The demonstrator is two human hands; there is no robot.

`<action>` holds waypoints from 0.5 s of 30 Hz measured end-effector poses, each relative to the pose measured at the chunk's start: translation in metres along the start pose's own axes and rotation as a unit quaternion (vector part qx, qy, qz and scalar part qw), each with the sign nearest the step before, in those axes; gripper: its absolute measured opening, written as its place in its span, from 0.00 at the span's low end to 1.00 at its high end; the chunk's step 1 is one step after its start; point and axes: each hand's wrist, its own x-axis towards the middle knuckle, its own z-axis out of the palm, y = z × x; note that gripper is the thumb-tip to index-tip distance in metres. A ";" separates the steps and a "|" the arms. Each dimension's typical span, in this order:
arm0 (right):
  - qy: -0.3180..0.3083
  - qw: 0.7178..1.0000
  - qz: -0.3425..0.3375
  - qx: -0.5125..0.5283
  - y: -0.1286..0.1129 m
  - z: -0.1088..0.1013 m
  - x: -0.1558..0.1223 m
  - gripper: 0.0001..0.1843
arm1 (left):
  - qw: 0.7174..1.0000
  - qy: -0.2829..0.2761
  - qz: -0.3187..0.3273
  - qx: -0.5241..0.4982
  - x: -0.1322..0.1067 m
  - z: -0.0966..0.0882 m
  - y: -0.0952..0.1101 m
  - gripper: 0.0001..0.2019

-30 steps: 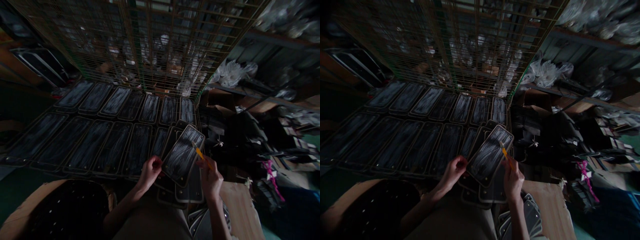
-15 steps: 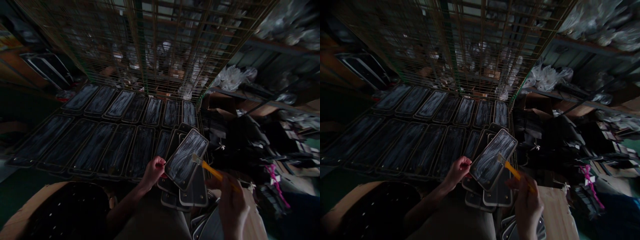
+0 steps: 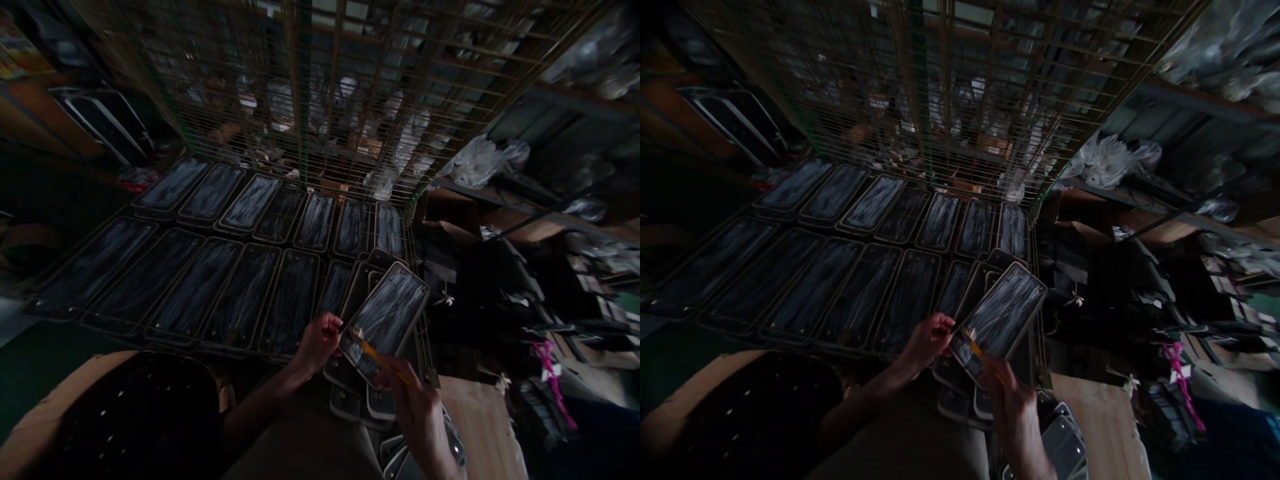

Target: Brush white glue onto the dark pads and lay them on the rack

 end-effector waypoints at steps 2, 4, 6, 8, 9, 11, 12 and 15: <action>0.003 0.998 0.034 0.051 -0.004 -0.003 -0.007 0.16 | 1.000 -0.004 0.003 0.006 -0.001 0.000 0.001 0.12; 0.028 0.994 0.064 0.085 0.004 -0.010 0.001 0.17 | 1.000 -0.009 0.010 0.006 -0.001 -0.001 0.001 0.12; 0.084 0.988 0.092 0.088 0.022 -0.020 0.020 0.18 | 1.000 -0.016 0.025 0.000 -0.001 -0.002 0.001 0.12; 0.171 0.977 0.110 0.058 0.044 -0.031 0.039 0.19 | 0.999 -0.023 0.036 0.000 0.000 -0.002 0.001 0.13; 0.211 0.971 0.111 0.033 0.053 -0.035 0.046 0.20 | 0.999 -0.026 0.037 0.002 0.001 -0.002 0.001 0.15; 0.263 0.960 0.097 -0.014 0.065 -0.039 0.053 0.21 | 0.999 -0.030 0.027 0.004 0.002 -0.004 0.001 0.17; 0.266 0.960 0.087 -0.029 0.067 -0.040 0.052 0.21 | 0.999 -0.033 0.019 0.000 0.002 -0.004 0.002 0.18; 0.219 0.973 0.071 -0.023 0.060 -0.037 0.039 0.20 | 0.997 -0.069 -0.015 -0.032 0.003 -0.008 0.010 0.21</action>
